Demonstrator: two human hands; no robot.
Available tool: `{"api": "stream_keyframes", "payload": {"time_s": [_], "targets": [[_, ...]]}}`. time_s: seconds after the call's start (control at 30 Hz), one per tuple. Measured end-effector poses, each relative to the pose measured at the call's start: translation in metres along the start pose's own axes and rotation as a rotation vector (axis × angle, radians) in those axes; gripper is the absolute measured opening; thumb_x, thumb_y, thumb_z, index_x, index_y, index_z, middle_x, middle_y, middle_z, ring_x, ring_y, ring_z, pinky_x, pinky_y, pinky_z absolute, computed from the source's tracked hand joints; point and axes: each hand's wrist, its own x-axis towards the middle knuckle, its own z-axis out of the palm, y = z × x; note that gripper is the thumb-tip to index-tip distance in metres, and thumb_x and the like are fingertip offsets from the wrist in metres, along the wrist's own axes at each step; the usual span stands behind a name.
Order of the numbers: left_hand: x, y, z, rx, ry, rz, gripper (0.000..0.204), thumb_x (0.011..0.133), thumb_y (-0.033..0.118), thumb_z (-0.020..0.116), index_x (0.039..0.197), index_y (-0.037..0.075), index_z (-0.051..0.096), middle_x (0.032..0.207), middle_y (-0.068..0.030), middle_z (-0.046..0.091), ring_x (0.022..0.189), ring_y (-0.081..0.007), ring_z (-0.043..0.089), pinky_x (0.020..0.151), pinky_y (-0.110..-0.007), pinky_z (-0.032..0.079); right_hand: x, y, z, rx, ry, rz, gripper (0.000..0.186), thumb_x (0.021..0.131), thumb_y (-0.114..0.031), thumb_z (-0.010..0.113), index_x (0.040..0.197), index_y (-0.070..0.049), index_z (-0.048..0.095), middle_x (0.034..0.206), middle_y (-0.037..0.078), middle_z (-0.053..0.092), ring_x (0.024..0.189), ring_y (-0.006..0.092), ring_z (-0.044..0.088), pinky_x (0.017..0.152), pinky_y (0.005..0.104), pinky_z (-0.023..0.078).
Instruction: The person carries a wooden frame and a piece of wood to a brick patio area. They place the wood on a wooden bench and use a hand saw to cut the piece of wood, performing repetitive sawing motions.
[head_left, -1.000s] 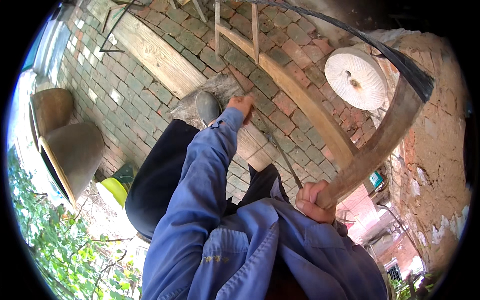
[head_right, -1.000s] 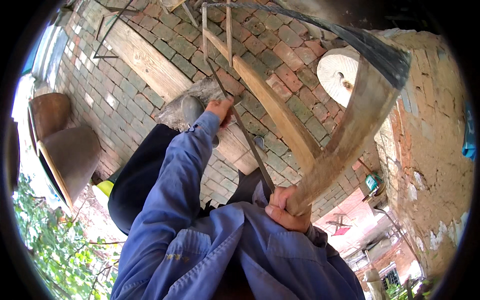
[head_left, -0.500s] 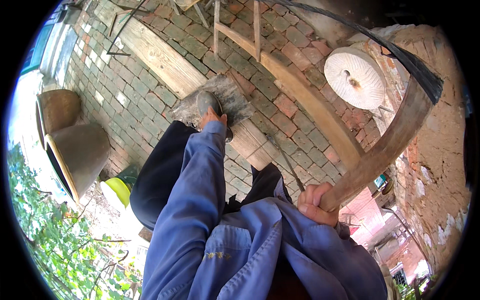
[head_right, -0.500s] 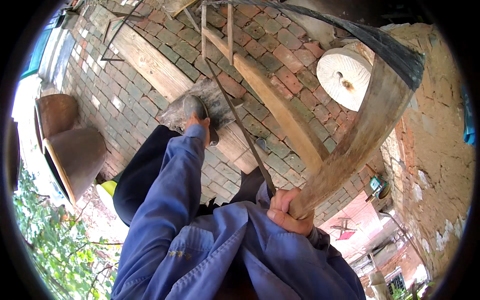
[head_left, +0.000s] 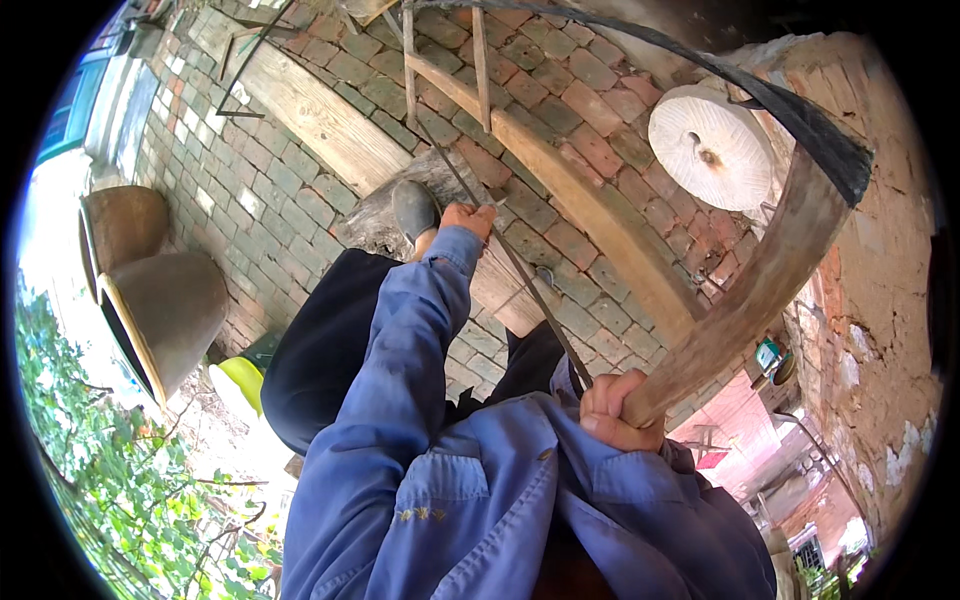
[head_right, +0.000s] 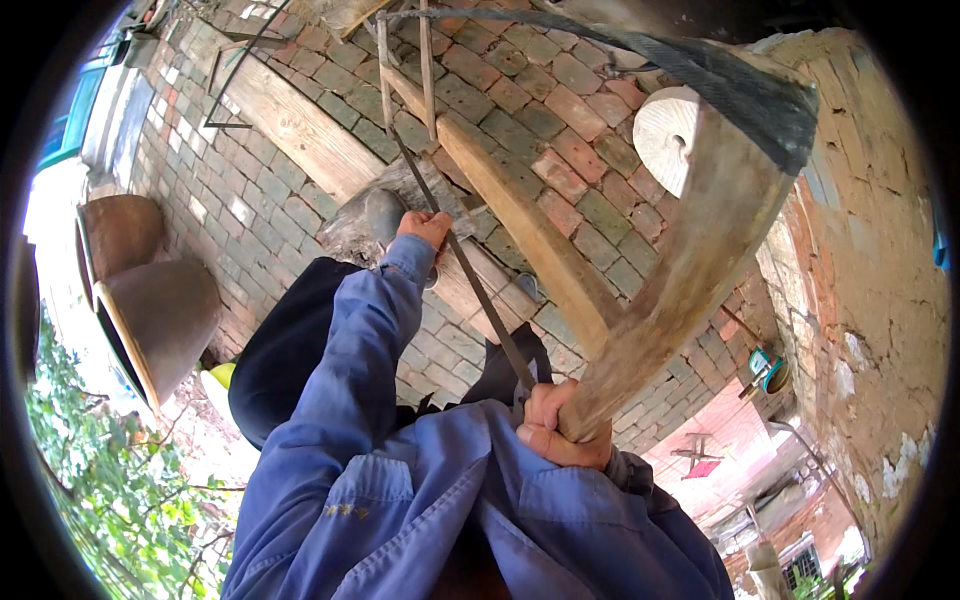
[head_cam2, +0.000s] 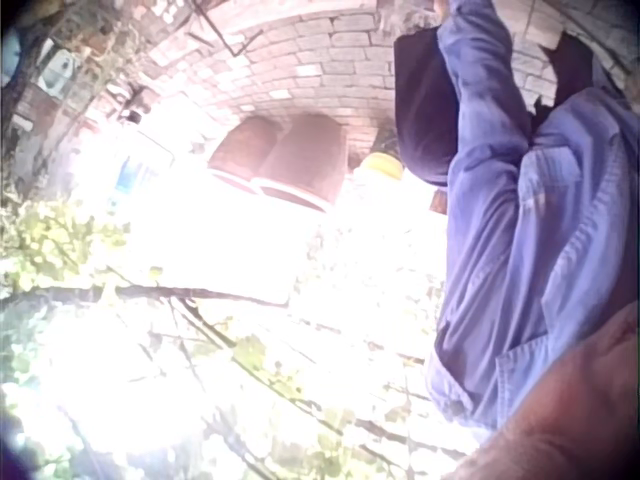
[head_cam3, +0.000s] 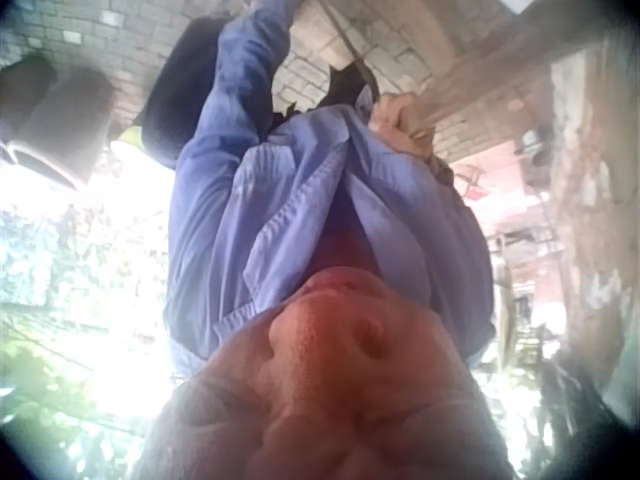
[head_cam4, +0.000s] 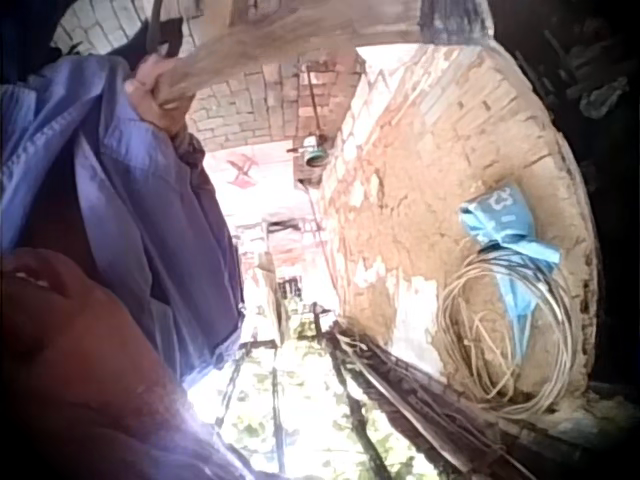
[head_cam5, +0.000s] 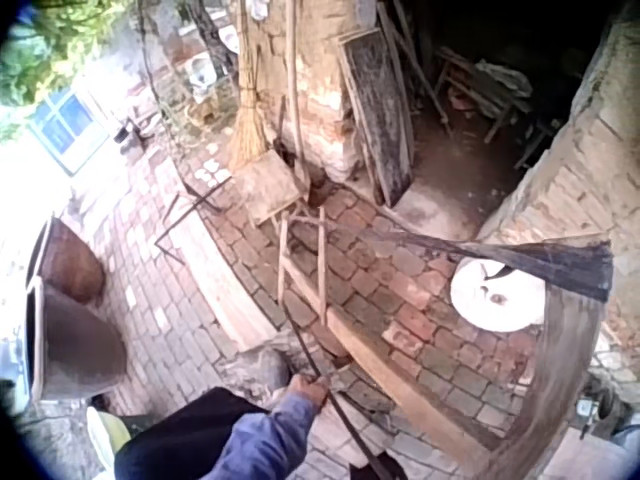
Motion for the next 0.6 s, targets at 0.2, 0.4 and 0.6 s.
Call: {"api": "stream_keyframes", "payload": {"time_s": [0.2, 0.4, 0.6], "targets": [[-0.016, 0.021, 0.009, 0.073, 0.037, -0.051, 0.042, 0.084, 0.030, 0.066, 0.058, -0.003, 0.061, 0.051, -0.0144, 0.059, 0.044, -0.0234, 0.057, 0.048, -0.041, 0.047, -0.008, -0.002, 0.000, 0.100, 0.090, -0.046, 0.034, 0.074, 0.020, 0.060, 0.083, -0.009, 0.043, 0.069, 0.004, 0.042, 0.060, 0.0119, 0.037, 0.058, 0.0298, 0.033], [0.027, -0.020, 0.021, 0.268, 0.065, 0.009, 0.039, 0.078, 0.032, 0.067, 0.065, -0.004, 0.062, 0.056, -0.0191, 0.059, 0.056, -0.0303, 0.063, 0.060, -0.043, 0.051, -0.010, -0.003, 0.002, 0.099, 0.082, -0.043, 0.034, 0.074, 0.020, 0.060, 0.084, -0.008, 0.043, 0.069, 0.005, 0.042, 0.058, 0.0124, 0.038, 0.057, 0.0301, 0.033], [0.009, -0.003, 0.018, 0.239, 0.025, -0.002, 0.042, 0.076, 0.034, 0.068, 0.063, -0.004, 0.058, 0.059, -0.0208, 0.058, 0.060, -0.0334, 0.063, 0.062, -0.044, 0.050, -0.012, 0.001, -0.001, 0.192, 0.125, -0.056, 0.034, 0.075, 0.021, 0.058, 0.084, -0.008, 0.042, 0.069, 0.005, 0.041, 0.059, 0.0131, 0.038, 0.058, 0.0305, 0.033]]}}
